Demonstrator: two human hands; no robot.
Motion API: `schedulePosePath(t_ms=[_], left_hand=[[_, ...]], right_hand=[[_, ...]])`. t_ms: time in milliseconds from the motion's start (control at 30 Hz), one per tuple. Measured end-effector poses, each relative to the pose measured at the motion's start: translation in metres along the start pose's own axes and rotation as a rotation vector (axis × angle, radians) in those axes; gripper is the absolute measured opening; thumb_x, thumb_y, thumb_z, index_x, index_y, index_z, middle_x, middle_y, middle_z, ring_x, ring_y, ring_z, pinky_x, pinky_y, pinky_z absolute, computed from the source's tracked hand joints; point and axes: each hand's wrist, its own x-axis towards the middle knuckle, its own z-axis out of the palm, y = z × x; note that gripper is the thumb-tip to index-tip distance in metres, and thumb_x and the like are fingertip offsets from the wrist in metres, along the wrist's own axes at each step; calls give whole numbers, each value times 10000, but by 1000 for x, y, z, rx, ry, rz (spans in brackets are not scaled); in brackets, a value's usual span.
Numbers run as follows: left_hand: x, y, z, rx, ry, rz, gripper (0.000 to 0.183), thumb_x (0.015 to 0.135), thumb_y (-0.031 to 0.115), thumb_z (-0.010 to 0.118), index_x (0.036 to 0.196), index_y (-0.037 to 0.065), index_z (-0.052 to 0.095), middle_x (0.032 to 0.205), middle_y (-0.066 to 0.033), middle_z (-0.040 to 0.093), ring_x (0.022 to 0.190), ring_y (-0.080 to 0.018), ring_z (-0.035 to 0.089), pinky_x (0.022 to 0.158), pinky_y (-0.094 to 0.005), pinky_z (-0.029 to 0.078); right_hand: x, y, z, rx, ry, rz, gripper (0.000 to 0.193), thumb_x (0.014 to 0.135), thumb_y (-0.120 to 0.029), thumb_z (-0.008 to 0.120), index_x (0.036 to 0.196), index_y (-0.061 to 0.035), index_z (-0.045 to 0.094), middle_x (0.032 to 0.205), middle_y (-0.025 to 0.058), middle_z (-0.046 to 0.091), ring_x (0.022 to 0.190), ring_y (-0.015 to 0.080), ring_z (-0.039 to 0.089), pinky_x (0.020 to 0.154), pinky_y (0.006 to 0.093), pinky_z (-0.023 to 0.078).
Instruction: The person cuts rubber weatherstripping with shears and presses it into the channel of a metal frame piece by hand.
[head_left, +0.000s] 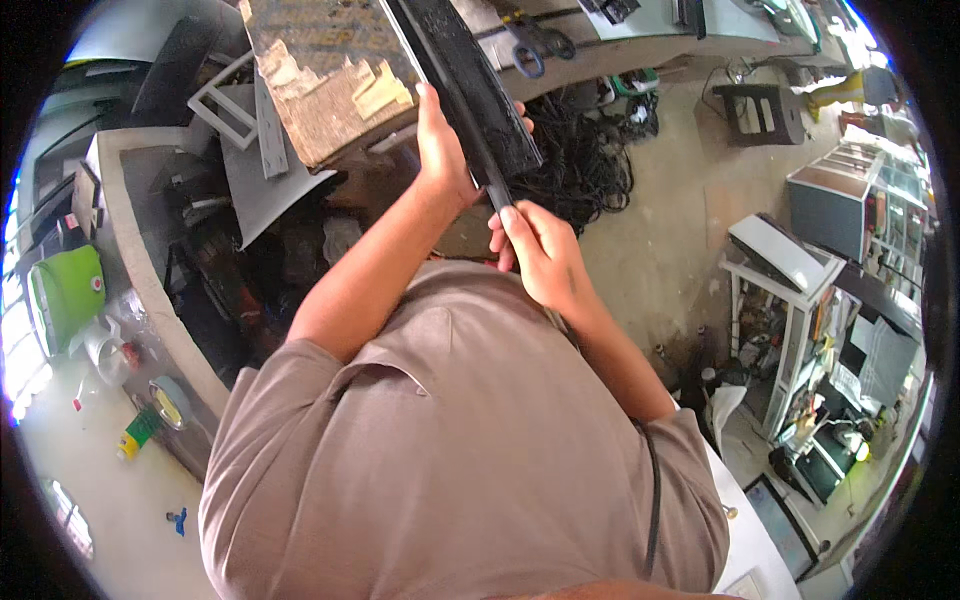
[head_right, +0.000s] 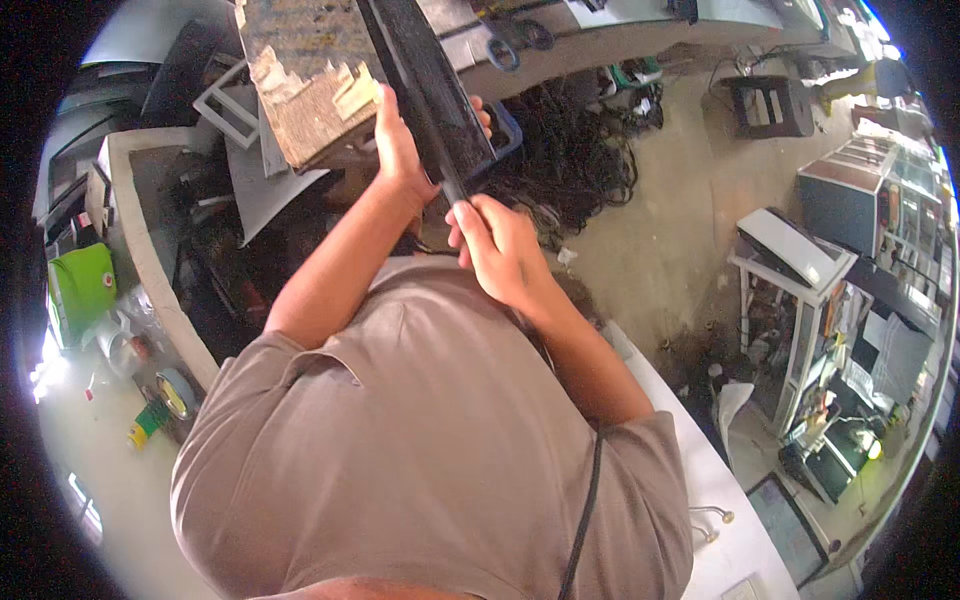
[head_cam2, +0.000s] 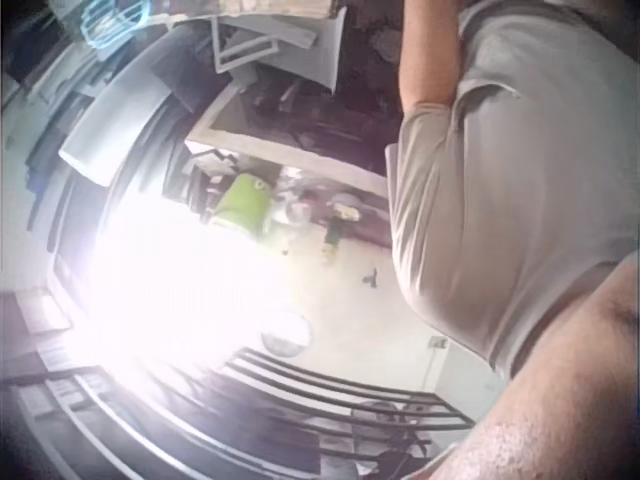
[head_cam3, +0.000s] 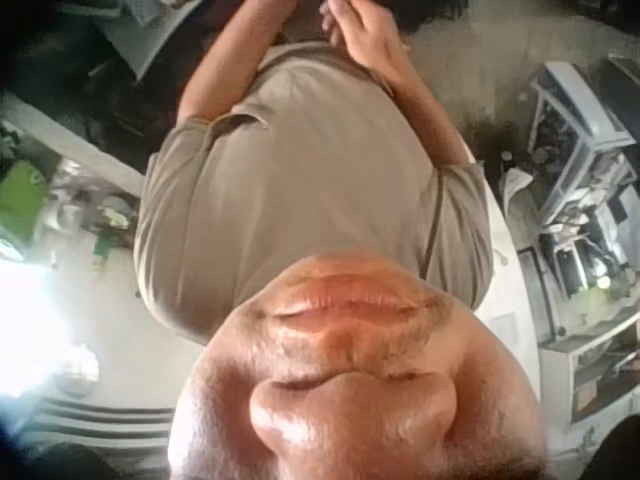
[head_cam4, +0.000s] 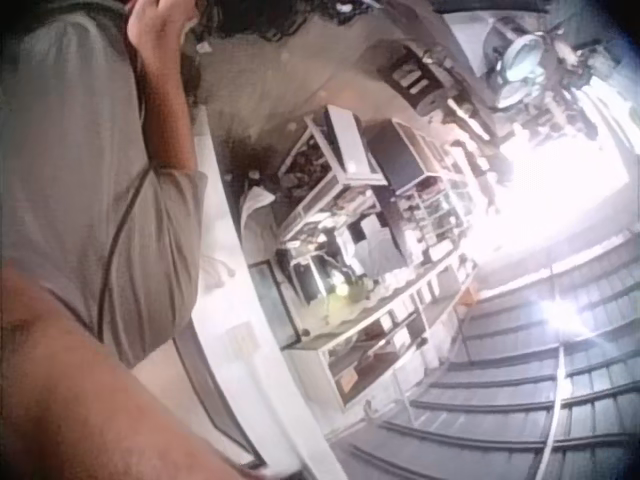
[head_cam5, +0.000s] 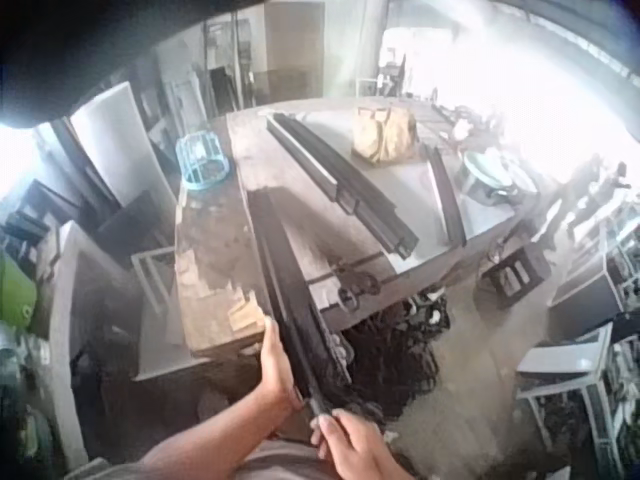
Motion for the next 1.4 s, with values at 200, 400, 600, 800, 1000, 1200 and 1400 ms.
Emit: schedulePosePath(t_ms=[200, 400, 600, 800, 1000, 1200, 1400], left_hand=[[-2, -14, -1, 77, 35, 42, 962, 910, 780, 156, 1248, -44, 522, 1099, -232, 635, 953, -364, 641, 888, -502, 525], [-5, -5, 0, 55, 49, 5, 938, 925, 759, 165, 1282, -42, 497, 1148, -240, 618, 975, -380, 634, 921, -522, 511], [-1, 0, 11, 50, 31, 37, 938, 926, 761, 156, 1253, -44, 510, 1144, -242, 618, 967, -384, 635, 897, -520, 516], [3, -9, 3, 68, 58, 28, 906, 930, 755, 157, 1201, -24, 532, 1060, -242, 632, 922, -384, 643, 853, -512, 525], [3, 0, 8, 58, 29, 14, 935, 921, 764, 155, 1224, -39, 526, 1115, -239, 627, 946, -370, 642, 892, -508, 517], [9, -5, -3, 98, 65, 22, 955, 913, 774, 151, 1247, -39, 524, 1131, -236, 627, 968, -368, 640, 918, -502, 514], [7, 7, 3, 71, 10, 25, 951, 922, 758, 137, 1256, -46, 520, 1124, -237, 632, 976, -370, 639, 906, -500, 522]], right_hand=[[12, 17, 3, -230, 99, -93, 309, 1019, -237, 513, 842, -8, 620, 586, 71, 577, 520, 128, 567, 514, 322, 435], [21, 15, 10, -96, 95, -120, 330, 1020, -268, 512, 900, 7, 651, 692, 81, 659, 638, 154, 623, 602, 315, 475], [13, 16, 2, -223, 88, -136, 340, 1023, -249, 505, 793, -13, 587, 632, 104, 597, 550, 194, 564, 563, 341, 449], [30, 21, 16, -206, 162, -141, 374, 1041, -266, 482, 779, -9, 555, 616, 7, 500, 555, 95, 441, 524, 288, 385], [19, 21, 0, -177, 41, -152, 373, 1044, -261, 468, 793, -2, 561, 655, 25, 531, 573, 111, 473, 550, 296, 413], [38, 15, 14, -246, 101, -200, 370, 1043, -273, 473, 816, 4, 568, 653, 46, 547, 576, 120, 486, 561, 306, 416], [21, 25, -7, -199, -72, -112, 390, 1052, -281, 461, 800, 0, 558, 691, 17, 559, 599, 113, 510, 586, 298, 450]])
